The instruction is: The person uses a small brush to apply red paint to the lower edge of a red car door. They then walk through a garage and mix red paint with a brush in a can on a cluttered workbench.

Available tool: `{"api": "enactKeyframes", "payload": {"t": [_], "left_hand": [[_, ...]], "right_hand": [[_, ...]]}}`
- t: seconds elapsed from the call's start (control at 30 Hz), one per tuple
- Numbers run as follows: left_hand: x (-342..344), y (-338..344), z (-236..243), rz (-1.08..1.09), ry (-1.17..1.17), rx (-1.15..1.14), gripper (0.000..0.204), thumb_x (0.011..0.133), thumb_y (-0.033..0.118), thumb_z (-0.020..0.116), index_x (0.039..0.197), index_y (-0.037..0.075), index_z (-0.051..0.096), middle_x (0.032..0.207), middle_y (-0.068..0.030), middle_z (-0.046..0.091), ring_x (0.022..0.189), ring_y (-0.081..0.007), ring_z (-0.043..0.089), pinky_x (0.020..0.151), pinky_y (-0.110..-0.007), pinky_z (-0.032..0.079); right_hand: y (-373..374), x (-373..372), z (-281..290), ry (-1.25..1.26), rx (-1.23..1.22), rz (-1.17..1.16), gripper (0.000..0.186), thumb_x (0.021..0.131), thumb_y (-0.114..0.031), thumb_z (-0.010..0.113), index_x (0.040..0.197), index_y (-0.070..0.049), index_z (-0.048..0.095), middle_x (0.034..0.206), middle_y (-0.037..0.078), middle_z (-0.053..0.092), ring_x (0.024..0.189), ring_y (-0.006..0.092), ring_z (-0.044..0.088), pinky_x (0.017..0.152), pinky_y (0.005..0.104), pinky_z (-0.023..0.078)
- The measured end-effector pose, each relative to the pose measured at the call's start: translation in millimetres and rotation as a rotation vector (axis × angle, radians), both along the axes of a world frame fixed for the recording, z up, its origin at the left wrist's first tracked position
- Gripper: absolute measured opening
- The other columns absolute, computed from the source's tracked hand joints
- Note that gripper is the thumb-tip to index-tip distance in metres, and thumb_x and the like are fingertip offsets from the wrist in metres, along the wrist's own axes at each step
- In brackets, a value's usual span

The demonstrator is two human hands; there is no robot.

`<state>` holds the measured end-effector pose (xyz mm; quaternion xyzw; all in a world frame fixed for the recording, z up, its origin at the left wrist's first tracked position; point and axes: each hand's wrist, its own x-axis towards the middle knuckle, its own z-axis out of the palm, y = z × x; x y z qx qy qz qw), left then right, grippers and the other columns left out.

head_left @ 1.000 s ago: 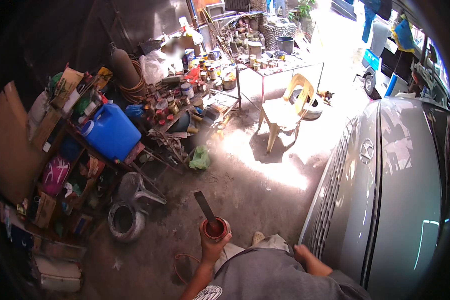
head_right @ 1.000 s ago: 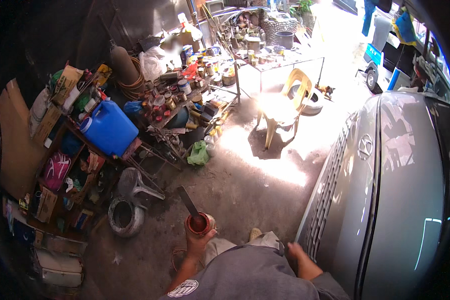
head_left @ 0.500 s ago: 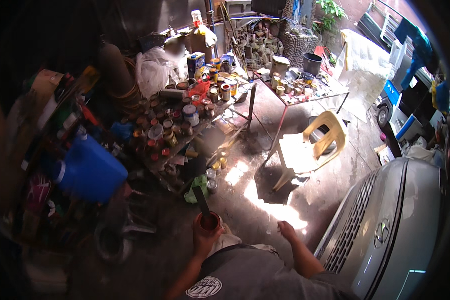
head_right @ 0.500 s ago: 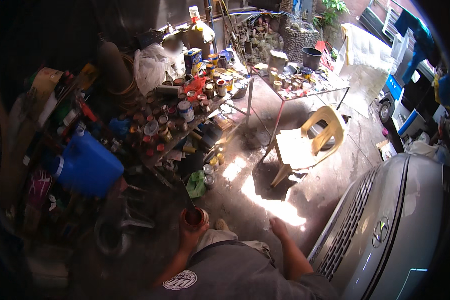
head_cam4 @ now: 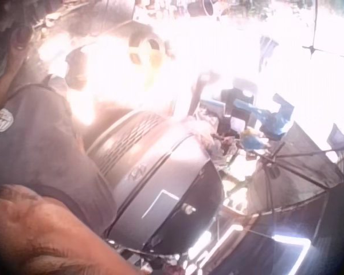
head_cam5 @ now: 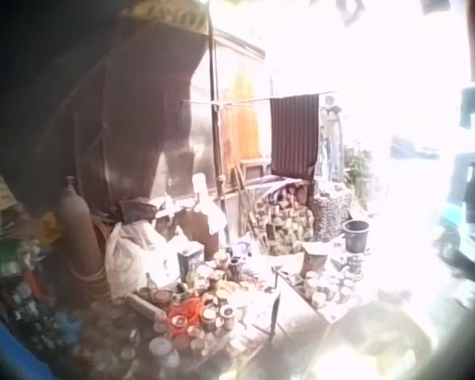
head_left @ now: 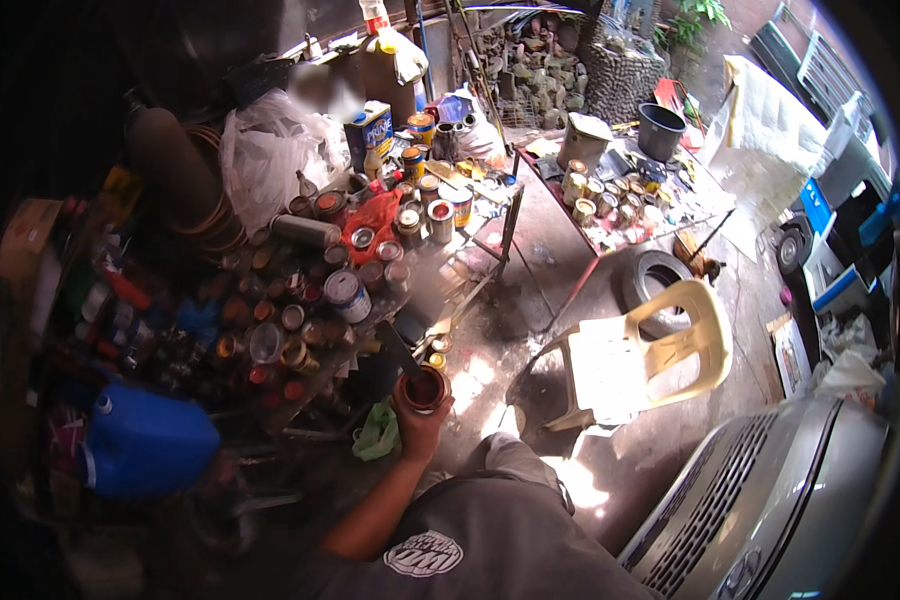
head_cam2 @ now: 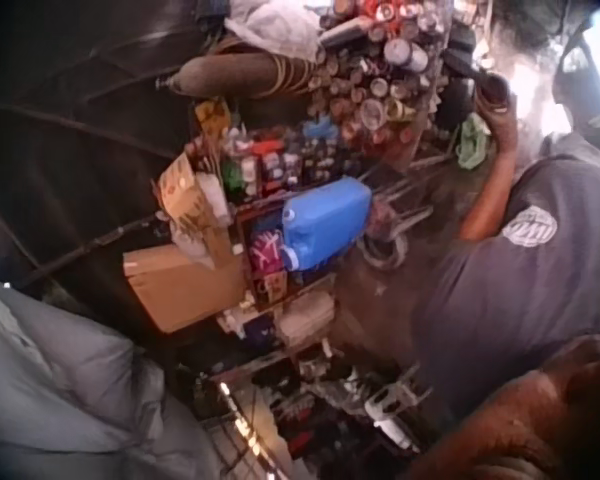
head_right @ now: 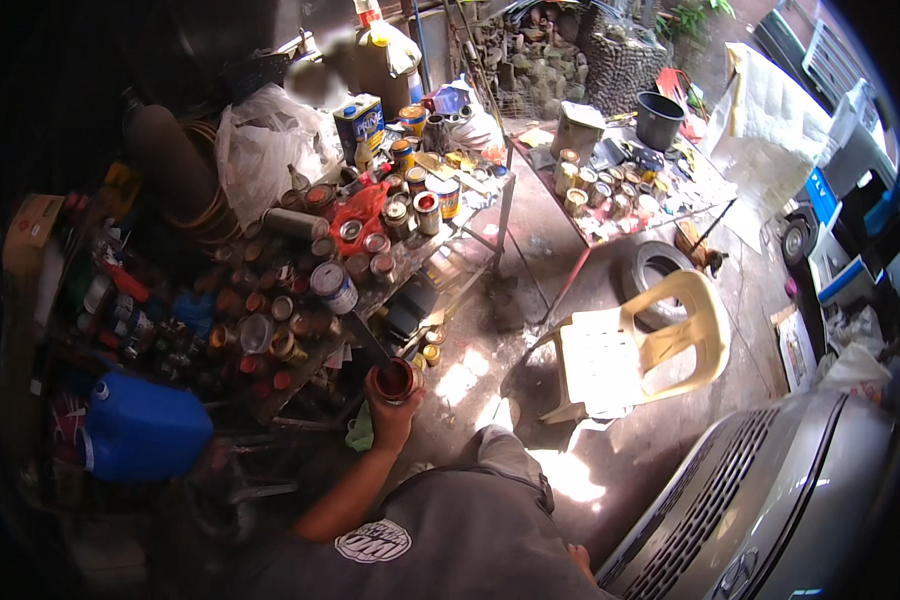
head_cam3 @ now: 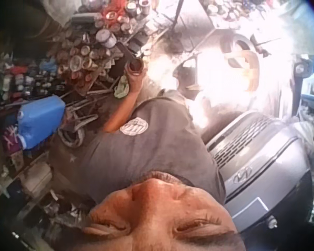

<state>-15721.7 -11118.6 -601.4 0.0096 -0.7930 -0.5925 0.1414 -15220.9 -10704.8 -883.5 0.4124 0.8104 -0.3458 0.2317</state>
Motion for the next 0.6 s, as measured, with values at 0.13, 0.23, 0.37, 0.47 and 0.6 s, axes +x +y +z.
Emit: {"api": "enactKeyframes", "payload": {"t": [0.13, 0.23, 0.37, 0.47, 0.6], "left_hand": [[-78.0, 29.4, -2.3, 0.166, -0.023, -0.043, 0.101, 0.074, 0.018, 0.098, 0.153, 0.004, 0.036, 0.143, -0.0203, 0.046, 0.132, -0.0360, 0.052, 0.111, -0.048, 0.045], [-132.1, 56.3, -28.5, 0.244, -0.013, 0.061, 0.101, 0.073, 0.018, 0.098, 0.152, 0.004, 0.036, 0.143, -0.0201, 0.048, 0.133, -0.0357, 0.052, 0.111, -0.047, 0.045], [-208.8, 83.4, -46.4, 0.246, -0.084, 0.096, 0.097, 0.074, 0.020, 0.098, 0.149, 0.003, 0.038, 0.142, -0.0207, 0.050, 0.132, -0.0350, 0.054, 0.110, -0.047, 0.046], [-238.4, 77.4, -59.1, 0.328, -0.127, 0.004, 0.095, 0.076, 0.018, 0.096, 0.149, 0.003, 0.037, 0.139, -0.0197, 0.051, 0.130, -0.0339, 0.056, 0.109, -0.046, 0.047], [-297.8, 91.3, -81.1, 0.365, -0.052, -0.102, 0.098, 0.074, 0.020, 0.097, 0.150, 0.002, 0.037, 0.141, -0.0215, 0.046, 0.134, -0.0389, 0.050, 0.112, -0.050, 0.043]], "right_hand": [[18.4, -204.2, 91.2, 0.078, -0.185, -0.263, 0.039, 0.100, -0.032, 0.057, 0.103, 0.006, 0.068, 0.087, 0.022, 0.070, 0.079, 0.0337, 0.072, 0.074, 0.0448, 0.057], [101.2, -340.4, 75.2, 0.258, -0.247, -0.241, 0.034, 0.103, -0.031, 0.056, 0.110, 0.002, 0.065, 0.089, 0.014, 0.068, 0.077, 0.0232, 0.072, 0.061, 0.0357, 0.057], [159.5, -517.8, 105.1, 0.477, -0.068, 0.044, 0.038, 0.108, -0.033, 0.056, 0.127, 0.000, 0.063, 0.102, 0.014, 0.069, 0.081, 0.0229, 0.071, 0.061, 0.0346, 0.055], [126.6, -639.2, 177.0, 0.451, -0.251, -0.043, 0.041, 0.109, -0.029, 0.058, 0.140, -0.002, 0.059, 0.113, 0.012, 0.070, 0.086, 0.0194, 0.070, 0.068, 0.0328, 0.055], [123.2, -708.4, 187.8, 0.466, -0.231, 0.107, 0.048, 0.111, -0.034, 0.055, 0.145, 0.000, 0.054, 0.117, 0.013, 0.069, 0.093, 0.0214, 0.071, 0.077, 0.0353, 0.057]]}}
